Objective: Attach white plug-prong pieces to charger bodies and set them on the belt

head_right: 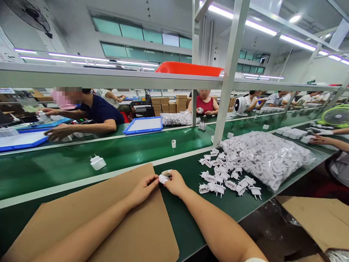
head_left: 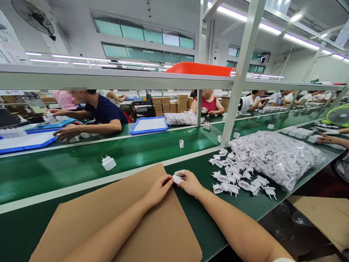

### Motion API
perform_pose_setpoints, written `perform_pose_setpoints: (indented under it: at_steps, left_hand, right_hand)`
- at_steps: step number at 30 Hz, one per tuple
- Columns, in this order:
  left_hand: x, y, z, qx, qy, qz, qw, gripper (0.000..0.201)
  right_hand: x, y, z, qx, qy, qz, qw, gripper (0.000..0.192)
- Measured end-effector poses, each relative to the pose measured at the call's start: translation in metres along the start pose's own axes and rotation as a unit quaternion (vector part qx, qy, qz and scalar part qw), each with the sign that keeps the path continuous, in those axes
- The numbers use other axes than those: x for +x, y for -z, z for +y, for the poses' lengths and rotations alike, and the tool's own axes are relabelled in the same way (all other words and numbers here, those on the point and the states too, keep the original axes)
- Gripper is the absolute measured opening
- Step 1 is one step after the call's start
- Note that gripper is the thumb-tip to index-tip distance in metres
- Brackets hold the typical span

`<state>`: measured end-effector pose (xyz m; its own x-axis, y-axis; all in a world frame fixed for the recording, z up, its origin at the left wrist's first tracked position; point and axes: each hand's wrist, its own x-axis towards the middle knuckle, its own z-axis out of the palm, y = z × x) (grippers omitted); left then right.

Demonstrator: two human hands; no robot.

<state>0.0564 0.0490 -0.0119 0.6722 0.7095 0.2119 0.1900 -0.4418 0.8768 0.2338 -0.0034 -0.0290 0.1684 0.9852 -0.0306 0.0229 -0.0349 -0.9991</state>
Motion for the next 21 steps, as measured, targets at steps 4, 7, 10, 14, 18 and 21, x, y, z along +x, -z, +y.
perform_pose_setpoints:
  at_steps: [4, 7, 10, 14, 18, 21]
  left_hand:
    - [0.000, 0.000, 0.001, 0.001, 0.003, 0.002, 1.000, 0.046]
    - [0.000, 0.000, 0.000, -0.001, 0.005, 0.006, 1.000, 0.045]
    - [0.000, 0.000, -0.001, -0.004, 0.011, 0.012, 1.000, 0.047]
    - [0.000, 0.000, -0.001, -0.027, 0.015, 0.015, 0.999, 0.052]
    - [0.004, -0.001, -0.005, -0.082, 0.035, 0.054, 0.995, 0.059]
    - [0.007, -0.002, -0.011, -0.112, 0.059, 0.119, 0.985, 0.066]
  right_hand:
    - [0.000, 0.000, -0.001, 0.002, 0.002, -0.003, 1.000, 0.032]
    - [-0.001, 0.000, -0.002, 0.012, -0.006, 0.002, 1.000, 0.036]
    - [-0.002, -0.001, -0.001, 0.032, -0.009, 0.006, 0.999, 0.042]
    - [-0.001, -0.001, -0.004, 0.022, 0.003, 0.004, 1.000, 0.039]
    - [-0.006, 0.003, -0.023, -0.089, 0.105, 0.064, 0.988, 0.023]
    - [-0.020, 0.005, -0.042, -0.179, 0.173, 0.089, 0.964, 0.020]
